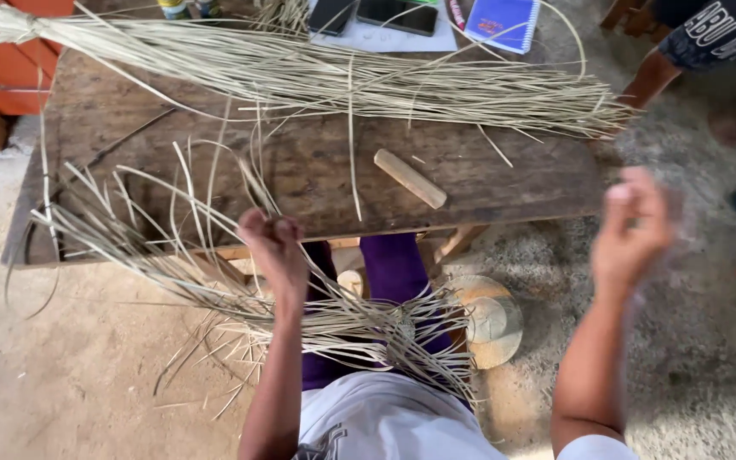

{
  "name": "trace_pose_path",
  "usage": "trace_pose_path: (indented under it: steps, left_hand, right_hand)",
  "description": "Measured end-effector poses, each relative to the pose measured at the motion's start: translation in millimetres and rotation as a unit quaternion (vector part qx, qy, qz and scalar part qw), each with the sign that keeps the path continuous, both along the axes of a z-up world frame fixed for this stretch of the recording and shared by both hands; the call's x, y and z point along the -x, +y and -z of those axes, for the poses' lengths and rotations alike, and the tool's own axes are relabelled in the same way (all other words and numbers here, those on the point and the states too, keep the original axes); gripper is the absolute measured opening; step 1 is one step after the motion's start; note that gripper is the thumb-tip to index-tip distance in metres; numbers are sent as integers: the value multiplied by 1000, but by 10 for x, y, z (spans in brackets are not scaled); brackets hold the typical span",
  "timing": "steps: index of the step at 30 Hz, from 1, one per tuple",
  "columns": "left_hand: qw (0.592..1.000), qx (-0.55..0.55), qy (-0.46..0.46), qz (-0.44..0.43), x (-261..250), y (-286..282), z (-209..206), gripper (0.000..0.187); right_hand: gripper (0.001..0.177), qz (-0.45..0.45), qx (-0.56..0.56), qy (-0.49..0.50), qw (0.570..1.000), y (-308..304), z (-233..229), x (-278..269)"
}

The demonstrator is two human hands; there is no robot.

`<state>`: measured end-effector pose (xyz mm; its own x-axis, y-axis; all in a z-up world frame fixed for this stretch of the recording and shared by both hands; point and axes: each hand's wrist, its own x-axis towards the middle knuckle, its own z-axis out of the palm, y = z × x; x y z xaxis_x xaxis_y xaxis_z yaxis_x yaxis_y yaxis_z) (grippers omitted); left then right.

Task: Weaving thin strips of dried plant material into a circular pattern to form a hat.

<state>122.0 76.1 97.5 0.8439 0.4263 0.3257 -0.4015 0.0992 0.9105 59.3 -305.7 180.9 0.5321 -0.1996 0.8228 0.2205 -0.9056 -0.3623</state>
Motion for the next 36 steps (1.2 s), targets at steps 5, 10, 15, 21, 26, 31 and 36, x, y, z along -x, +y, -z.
trace_pose_path:
  steps: [5,10,15,21,26,31,36]
  left_hand:
    - [951,-55,212,-219,-217,269,7,45]
    - [776,-568,139,-235,-197,-129,-135,56]
    - [841,-500,180,103,-315,-377,302,27]
    - [840,-536,74,45,-323,-445,-61,23]
    - [841,-533,62,65,-1373,-1070,158,18]
    - [794,-594,113,67,-2337,-1764,459,33]
    - [728,-667,147,59,-2680,-1934,769,26]
  right_hand:
    - [14,-197,53,53,977,1267,511,-638]
    - [16,-337,111,176,918,1948,860,-1113]
    - [5,-323,199,78,922,2005,1326,-1368]
    - [9,-299,269,59,914,2043,856,-927]
    - [7,-276,134,89,948,1738,855,-1155]
    - [13,-226,1,109,968,1334,862,-974]
    - [12,-210,-5,103,972,1004,812,-720]
